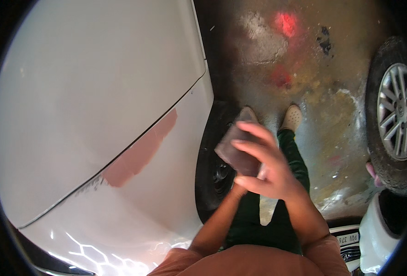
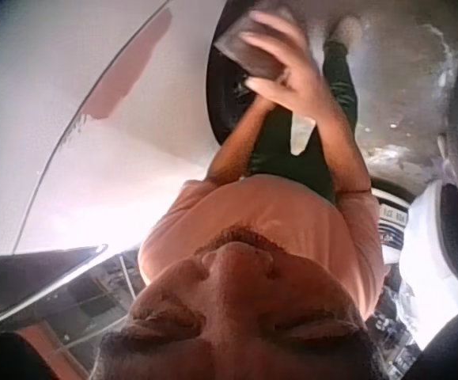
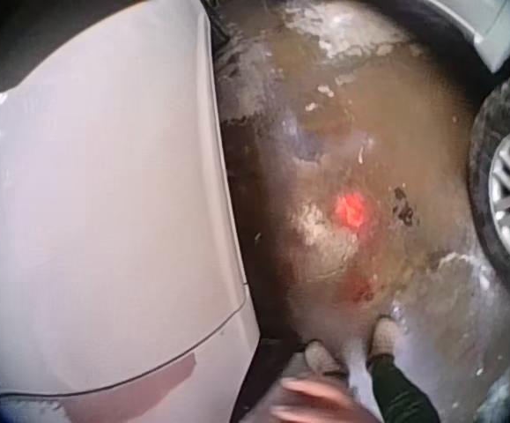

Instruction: The person applies body filler to several areas of a white car bumper and hood using a spreader tool, smoothing the filler over the damaged sections.

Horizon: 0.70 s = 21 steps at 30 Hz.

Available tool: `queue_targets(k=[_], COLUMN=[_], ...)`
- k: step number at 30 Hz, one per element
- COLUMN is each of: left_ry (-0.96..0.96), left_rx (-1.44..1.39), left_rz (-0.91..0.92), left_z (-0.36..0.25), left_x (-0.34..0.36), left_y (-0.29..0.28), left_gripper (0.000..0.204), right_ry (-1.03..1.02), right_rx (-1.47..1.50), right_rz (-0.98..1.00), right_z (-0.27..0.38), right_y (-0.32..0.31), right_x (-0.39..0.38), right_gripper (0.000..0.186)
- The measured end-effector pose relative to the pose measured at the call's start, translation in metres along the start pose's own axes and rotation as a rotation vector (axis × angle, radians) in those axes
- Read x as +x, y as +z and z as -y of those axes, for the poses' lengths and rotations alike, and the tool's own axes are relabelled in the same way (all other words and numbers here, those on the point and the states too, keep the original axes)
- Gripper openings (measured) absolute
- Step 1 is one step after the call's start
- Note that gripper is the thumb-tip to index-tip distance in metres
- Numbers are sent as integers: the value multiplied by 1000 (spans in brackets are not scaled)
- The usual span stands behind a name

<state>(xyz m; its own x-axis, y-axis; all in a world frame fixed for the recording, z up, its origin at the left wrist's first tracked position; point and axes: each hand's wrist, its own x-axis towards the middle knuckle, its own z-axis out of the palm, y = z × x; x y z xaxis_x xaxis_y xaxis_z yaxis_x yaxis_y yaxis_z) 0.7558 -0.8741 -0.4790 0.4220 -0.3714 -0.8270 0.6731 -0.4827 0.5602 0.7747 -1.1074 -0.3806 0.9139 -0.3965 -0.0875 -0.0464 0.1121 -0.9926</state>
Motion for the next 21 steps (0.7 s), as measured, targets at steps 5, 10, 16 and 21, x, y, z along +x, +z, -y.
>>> queue_targets(k=[5,10,16,21], left_ry=[-462,-371,-312,-417], left_rx=[6,-65,-20,-93], left_rz=[24,-35,-100,-52], left_z=[91,94,104,107], left_x=[-39,-35,-35,-33], left_y=[-16,-18,-15,-22], left_gripper=[50,52,42,37], right_ry=[-87,-129,-155,-165], right_rx=[74,92,81,52], right_rz=[-43,-90,-85,-10], right_z=[-74,-102,-108,-114], right_y=[81,108,116,117], right_x=[49,68,79,63], right_gripper=[58,57,57,58])
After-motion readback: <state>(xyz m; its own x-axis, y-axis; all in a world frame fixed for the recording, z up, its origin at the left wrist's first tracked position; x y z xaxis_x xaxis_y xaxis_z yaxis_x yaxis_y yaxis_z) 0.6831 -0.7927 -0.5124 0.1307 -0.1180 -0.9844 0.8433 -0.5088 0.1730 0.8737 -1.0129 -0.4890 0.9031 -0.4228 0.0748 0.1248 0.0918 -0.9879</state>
